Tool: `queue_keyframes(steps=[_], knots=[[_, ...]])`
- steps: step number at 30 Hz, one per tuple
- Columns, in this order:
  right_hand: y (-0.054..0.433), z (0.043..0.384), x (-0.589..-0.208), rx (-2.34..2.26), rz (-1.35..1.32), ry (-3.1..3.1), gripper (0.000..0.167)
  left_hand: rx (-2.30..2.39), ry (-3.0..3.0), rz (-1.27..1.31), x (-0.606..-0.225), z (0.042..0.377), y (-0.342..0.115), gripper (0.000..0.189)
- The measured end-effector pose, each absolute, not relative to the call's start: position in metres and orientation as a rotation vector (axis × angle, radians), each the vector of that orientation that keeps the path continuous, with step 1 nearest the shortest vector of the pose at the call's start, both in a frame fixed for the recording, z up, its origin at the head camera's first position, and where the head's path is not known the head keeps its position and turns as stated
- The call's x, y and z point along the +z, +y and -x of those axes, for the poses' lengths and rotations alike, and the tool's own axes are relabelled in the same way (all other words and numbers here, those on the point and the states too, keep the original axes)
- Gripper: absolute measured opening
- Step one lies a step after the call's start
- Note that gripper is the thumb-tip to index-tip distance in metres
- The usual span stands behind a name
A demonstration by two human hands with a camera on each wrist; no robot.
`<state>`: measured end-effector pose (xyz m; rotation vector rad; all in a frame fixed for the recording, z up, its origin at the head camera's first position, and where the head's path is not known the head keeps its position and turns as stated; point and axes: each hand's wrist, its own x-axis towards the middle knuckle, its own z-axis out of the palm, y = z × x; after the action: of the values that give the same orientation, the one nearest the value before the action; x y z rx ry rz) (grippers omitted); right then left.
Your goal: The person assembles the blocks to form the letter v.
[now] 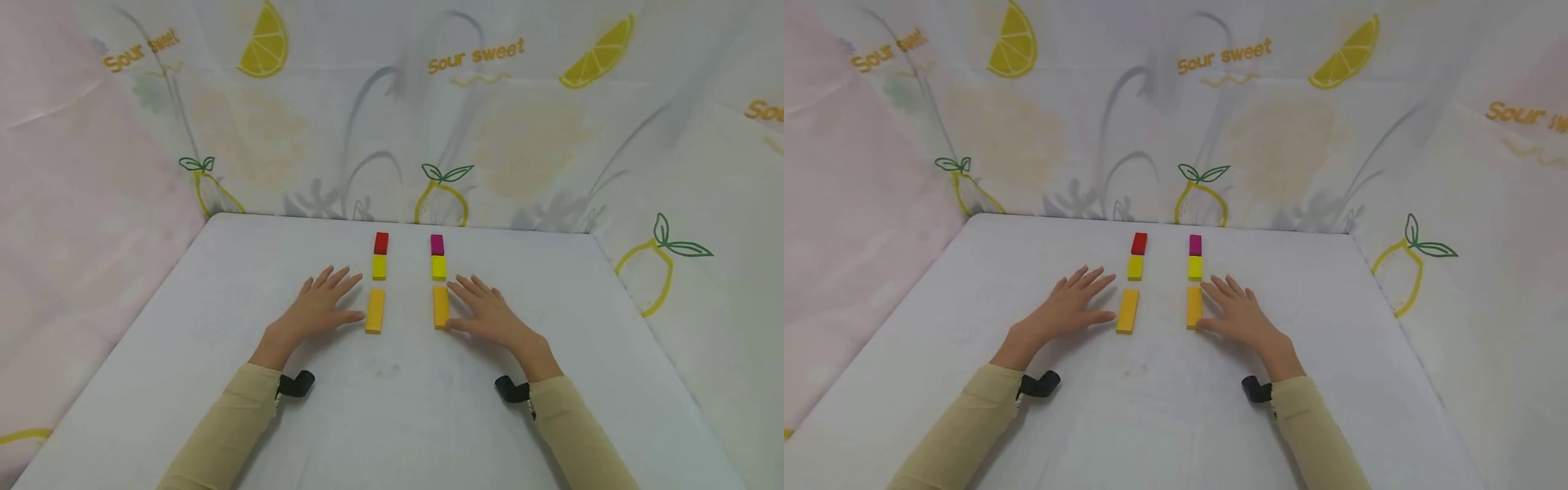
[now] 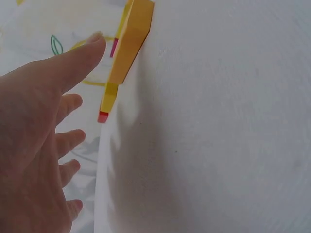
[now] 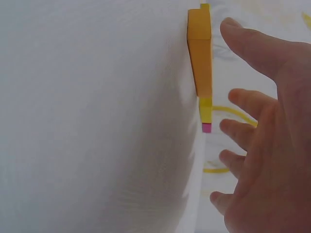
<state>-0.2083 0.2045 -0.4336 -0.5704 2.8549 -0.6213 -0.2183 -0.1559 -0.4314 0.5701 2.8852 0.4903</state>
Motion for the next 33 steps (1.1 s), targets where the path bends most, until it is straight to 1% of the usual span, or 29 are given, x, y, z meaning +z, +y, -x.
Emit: queue_keyframes(steps=[4,12,22,33], knots=[[0.199,0.209,-0.435,-0.608,0.598,2.849,0.082,0.543,2.836,-0.612,-0.431,0.217,-0.153,0.086],[0.192,0.21,-0.434,-0.598,0.662,2.881,0.078,0.564,2.787,-0.686,-0.435,0.218,-0.145,0.086],[0.192,0.216,-0.432,-0.563,0.665,2.894,0.072,0.531,2.787,-0.758,-0.427,0.221,-0.135,0.083],[0.19,0.216,-0.43,-0.556,0.64,2.841,0.072,0.551,2.746,-0.781,-0.431,0.224,-0.134,0.081]])
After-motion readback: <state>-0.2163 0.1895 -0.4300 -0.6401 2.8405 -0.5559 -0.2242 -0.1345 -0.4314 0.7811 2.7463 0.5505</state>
